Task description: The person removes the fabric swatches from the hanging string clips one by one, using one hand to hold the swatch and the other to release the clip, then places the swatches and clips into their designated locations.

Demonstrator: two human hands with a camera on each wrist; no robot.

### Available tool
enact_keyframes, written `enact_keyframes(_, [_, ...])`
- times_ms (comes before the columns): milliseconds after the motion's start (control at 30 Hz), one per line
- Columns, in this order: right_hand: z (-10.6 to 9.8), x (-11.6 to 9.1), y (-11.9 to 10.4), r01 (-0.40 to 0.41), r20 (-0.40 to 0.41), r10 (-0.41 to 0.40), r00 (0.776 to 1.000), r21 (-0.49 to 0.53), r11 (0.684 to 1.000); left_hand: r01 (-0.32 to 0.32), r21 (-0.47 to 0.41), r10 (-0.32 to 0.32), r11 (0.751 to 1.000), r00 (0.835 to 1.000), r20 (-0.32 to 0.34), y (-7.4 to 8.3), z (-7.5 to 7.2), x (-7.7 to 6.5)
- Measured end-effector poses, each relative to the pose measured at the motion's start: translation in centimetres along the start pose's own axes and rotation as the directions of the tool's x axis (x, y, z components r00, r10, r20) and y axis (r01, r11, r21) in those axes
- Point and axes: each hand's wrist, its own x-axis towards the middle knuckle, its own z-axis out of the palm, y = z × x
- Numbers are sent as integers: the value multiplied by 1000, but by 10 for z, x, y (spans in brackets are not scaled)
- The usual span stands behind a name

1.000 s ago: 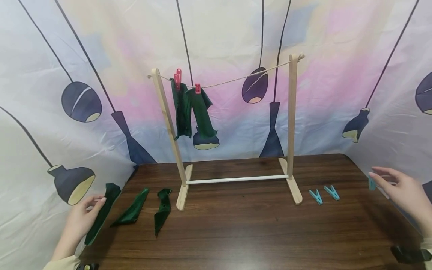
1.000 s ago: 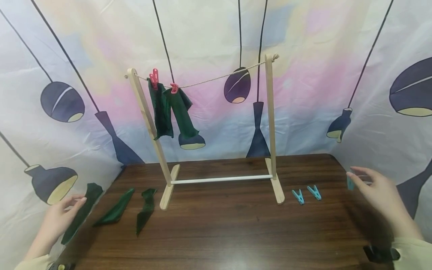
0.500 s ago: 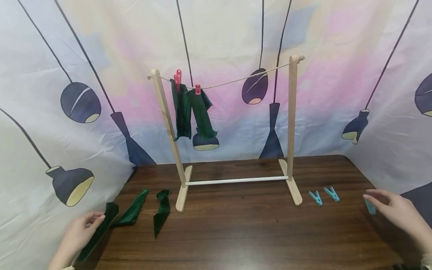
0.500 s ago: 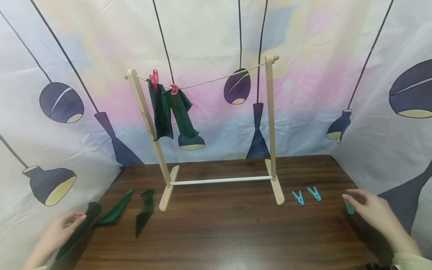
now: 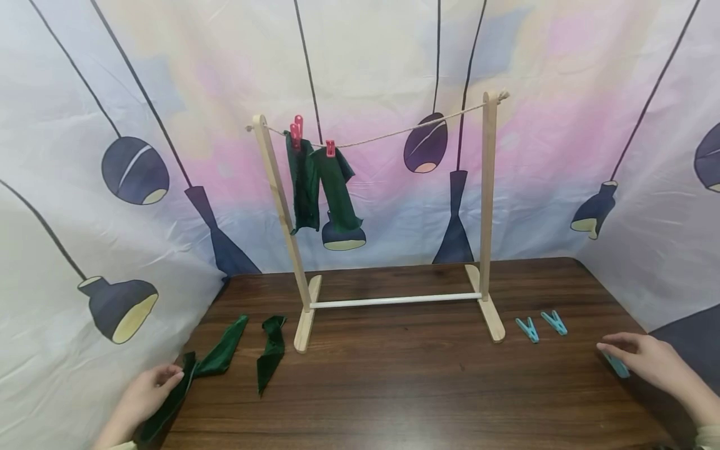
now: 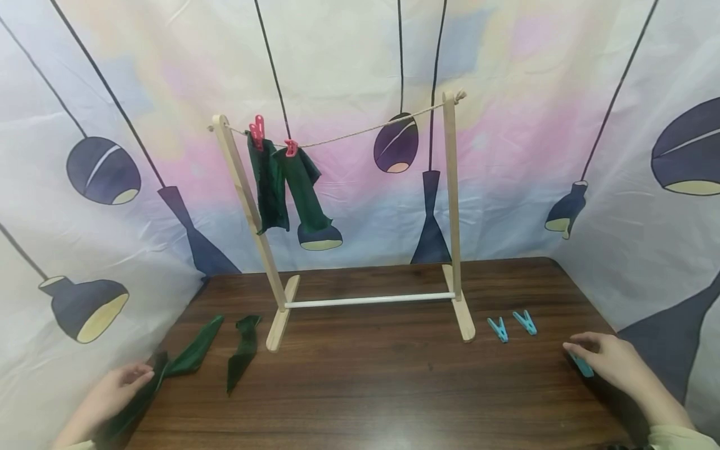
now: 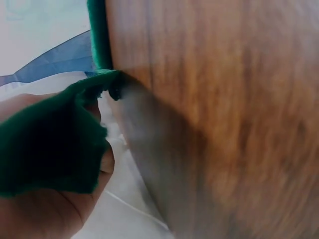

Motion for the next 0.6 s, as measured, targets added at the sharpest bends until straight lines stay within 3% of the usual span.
enact_keyframes(433, [6, 4, 5, -28, 65, 27, 998, 9, 1000, 69, -50, -63, 996, 990, 123, 2, 5, 3])
enact_keyframes(600, [6, 5, 5, -26, 67, 25, 997, 17, 1000, 73, -52, -65, 996, 988, 142, 4, 4, 4])
